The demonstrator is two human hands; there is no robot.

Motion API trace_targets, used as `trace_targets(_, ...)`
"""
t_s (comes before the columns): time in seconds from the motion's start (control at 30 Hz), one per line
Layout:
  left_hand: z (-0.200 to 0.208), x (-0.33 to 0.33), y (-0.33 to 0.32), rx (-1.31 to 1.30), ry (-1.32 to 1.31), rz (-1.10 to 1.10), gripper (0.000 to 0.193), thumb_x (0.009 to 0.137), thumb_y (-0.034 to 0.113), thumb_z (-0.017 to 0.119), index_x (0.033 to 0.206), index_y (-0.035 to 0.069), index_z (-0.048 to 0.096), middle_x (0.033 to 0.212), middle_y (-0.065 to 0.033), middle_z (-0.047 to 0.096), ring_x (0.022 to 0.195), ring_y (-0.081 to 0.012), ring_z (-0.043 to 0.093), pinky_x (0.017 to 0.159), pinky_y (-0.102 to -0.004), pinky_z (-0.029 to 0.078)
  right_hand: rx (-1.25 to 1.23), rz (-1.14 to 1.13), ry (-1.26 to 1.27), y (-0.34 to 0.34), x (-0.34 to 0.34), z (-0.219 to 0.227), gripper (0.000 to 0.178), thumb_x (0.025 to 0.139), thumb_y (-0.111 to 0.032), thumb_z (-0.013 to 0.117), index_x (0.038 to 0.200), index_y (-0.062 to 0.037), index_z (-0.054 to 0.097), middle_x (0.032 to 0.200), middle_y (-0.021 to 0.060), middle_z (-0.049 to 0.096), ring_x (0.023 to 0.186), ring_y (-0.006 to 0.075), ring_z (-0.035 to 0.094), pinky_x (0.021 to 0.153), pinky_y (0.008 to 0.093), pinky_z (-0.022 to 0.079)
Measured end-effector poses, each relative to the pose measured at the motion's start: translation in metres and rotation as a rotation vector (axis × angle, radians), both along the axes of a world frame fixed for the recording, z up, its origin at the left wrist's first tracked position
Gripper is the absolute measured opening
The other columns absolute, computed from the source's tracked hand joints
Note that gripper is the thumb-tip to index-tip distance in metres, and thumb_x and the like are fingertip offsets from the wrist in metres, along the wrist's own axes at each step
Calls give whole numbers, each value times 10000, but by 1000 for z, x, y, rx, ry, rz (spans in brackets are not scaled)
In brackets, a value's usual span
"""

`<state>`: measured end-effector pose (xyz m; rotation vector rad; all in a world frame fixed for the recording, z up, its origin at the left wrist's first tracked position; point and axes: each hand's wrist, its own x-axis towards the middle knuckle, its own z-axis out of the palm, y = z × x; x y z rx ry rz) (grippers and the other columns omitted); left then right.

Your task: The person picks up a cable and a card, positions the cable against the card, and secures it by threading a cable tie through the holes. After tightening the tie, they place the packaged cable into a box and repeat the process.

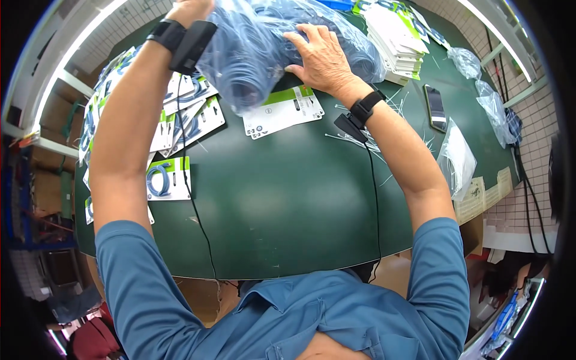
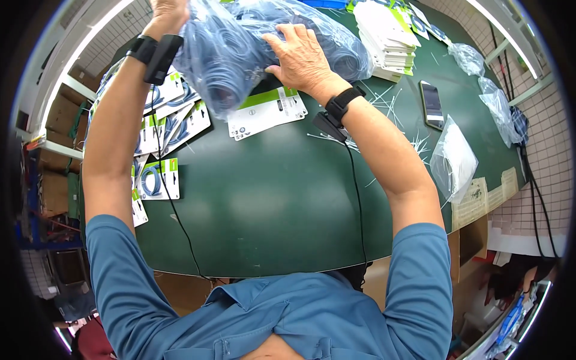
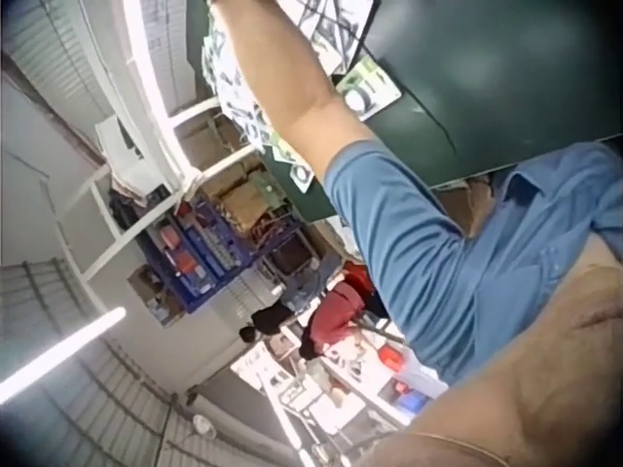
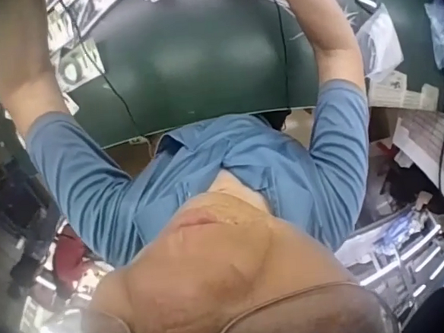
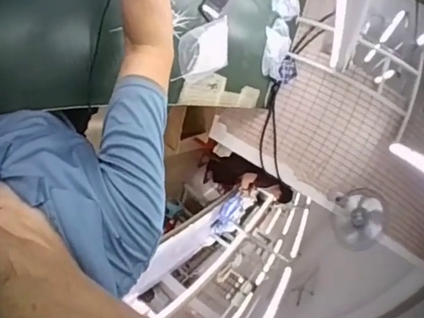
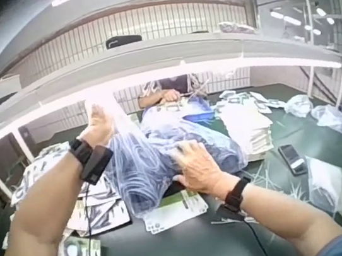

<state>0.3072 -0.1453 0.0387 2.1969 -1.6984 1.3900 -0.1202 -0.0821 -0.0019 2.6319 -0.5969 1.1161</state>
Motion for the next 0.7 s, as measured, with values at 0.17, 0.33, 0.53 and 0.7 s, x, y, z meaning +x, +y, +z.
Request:
trace_targets(0.17, 94, -87, 65, 737, 563, -52, 697, 955, 324, 579, 1566, 52, 385, 1647, -287, 275, 1527, -442, 194, 1220, -602, 222, -125, -208, 123, -24, -15, -20, 662, 761, -193, 841, 1370, -146, 587, 1360, 118, 558, 1261, 323, 503, 1032, 440, 395)
trace_targets(0.33, 86, 17, 22, 314, 473, -37, 454, 990, 336, 523, 1370, 88, 509, 1397, -246, 446, 1296, -406, 387, 1054, -553, 344, -88, -241, 51, -41, -6, -18, 662, 742, -186, 847, 1354, -147, 598, 1337, 108, 567, 1202, 308, 521, 980, 425, 403)
trace_targets(0.53, 46, 89, -20, -304, 361, -74, 334, 1044, 353, 439, 1076, 141, 695, 1022, -184, 701, 950, -352, 678, 805, -480, 526, -63, -269, 9, -50, -20, -23, 637, 733, -148, 826, 1330, -133, 606, 1319, 106, 571, 1166, 308, 530, 952, 435, 403)
trace_targets(0.7, -24, 105, -14, -204, 706, -122, 517, 962, 447, 471, 956, 19, 761, 1013, -249, 745, 995, -435, 713, 929, -504, 542, -33, -327, 28, -36, -10, -30, 579, 753, -107, 775, 1309, -113, 613, 1306, 109, 571, 1148, 306, 538, 943, 433, 407)
